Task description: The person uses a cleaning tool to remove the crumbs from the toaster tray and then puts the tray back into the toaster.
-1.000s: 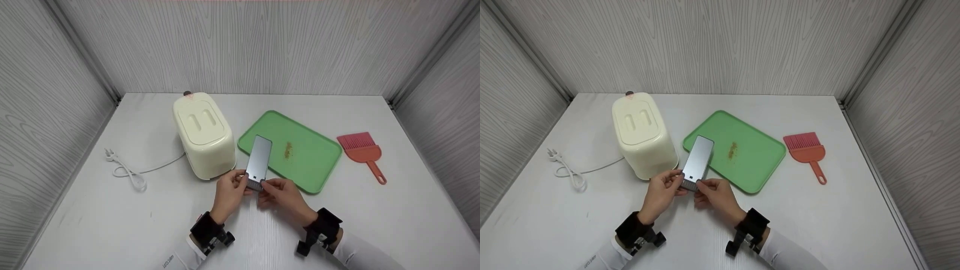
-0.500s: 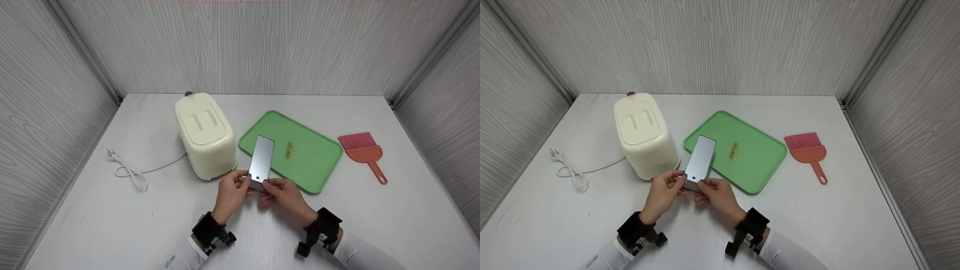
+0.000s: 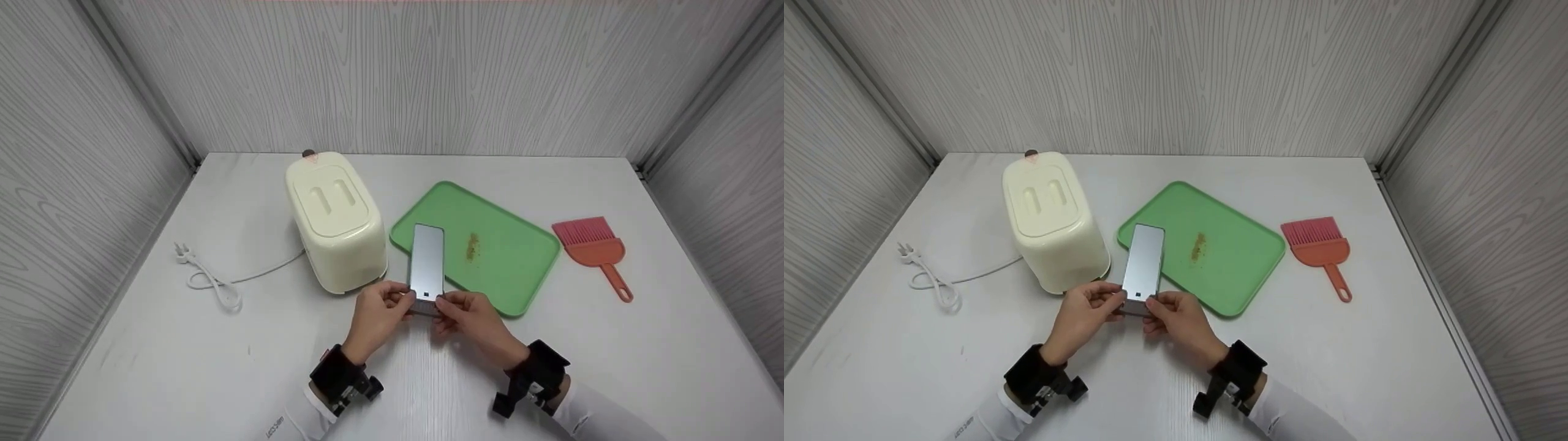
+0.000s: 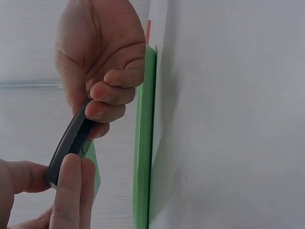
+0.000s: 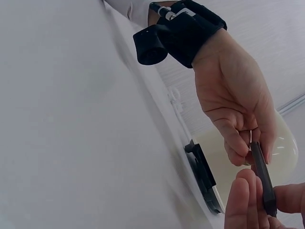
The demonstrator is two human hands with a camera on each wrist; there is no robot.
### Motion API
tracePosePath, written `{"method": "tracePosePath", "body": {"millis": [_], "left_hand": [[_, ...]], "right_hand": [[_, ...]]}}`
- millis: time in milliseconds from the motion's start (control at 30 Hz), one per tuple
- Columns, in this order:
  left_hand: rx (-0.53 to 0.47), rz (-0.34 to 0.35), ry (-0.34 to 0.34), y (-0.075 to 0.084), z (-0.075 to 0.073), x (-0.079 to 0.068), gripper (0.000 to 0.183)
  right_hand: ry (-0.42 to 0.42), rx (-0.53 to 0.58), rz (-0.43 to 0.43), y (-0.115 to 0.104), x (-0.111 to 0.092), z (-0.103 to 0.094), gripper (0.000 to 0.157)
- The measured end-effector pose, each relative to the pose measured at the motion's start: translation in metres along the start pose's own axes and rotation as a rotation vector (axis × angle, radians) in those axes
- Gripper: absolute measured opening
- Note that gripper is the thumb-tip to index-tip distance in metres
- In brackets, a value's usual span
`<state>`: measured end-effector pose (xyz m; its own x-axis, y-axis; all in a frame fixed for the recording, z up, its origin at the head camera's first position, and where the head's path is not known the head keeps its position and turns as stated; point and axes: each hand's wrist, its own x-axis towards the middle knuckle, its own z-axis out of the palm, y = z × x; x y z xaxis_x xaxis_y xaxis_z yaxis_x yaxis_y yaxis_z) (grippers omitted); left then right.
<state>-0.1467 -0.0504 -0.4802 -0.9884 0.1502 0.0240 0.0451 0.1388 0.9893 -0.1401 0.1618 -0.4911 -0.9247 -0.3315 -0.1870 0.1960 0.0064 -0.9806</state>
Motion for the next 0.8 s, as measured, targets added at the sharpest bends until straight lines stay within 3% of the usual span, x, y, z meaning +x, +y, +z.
{"method": "tracePosePath", "body": {"millis": [367,800], "left_hand": [[-0.019,-0.048,-0.079,0.0,-0.002,-0.001,0.021],[-0.113,-0.067,-0.048,0.0,0.001,-0.003,0.022]], "right_hand": [[-0.017,-0.103,-0.024,-0.001,-0.003,-0.014,0.031],[0.087,0.029,0.049,0.003,-0.009,-0.006,0.039]]}}
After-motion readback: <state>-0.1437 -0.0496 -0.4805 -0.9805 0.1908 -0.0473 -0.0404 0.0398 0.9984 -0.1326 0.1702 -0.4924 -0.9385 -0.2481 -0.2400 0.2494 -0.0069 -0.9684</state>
